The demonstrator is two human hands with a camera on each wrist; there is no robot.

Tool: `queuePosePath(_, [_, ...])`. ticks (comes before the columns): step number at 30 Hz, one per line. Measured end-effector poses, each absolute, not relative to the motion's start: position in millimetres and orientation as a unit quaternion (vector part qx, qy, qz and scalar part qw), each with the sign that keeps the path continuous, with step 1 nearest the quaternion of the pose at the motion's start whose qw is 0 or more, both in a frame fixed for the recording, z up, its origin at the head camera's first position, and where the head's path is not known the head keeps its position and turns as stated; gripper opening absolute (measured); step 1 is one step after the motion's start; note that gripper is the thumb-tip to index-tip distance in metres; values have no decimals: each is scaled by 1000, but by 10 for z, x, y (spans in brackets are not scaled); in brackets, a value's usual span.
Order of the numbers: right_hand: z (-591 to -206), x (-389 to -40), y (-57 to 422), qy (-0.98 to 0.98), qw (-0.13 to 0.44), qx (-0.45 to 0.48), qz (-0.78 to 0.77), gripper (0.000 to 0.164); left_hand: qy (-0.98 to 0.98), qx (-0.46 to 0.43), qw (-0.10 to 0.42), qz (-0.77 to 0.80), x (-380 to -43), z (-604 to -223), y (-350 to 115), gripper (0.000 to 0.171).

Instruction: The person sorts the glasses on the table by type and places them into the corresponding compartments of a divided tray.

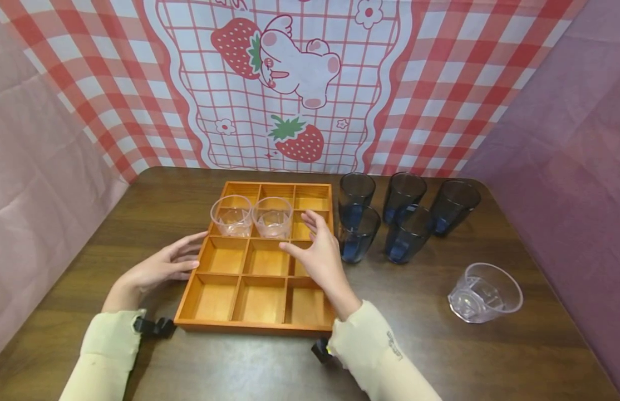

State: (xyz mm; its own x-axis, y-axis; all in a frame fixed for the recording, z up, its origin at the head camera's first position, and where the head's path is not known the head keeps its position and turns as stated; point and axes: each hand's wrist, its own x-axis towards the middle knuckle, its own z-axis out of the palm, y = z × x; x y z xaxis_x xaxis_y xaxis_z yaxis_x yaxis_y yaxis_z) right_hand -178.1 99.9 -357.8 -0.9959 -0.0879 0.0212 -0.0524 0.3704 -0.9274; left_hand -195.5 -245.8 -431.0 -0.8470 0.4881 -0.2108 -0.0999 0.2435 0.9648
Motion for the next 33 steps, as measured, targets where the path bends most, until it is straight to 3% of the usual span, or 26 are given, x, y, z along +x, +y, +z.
queuePosePath(18, [-3675, -1543, 1390, 809, 6, -26, -587, 75, 749, 122, 247, 603, -1949, -4316, -2444, 68])
queuePosePath(33, [-3753, -1326, 1678, 793, -40, 35, -606, 70, 751, 119, 249, 600, -1946, -4321, -2452, 69])
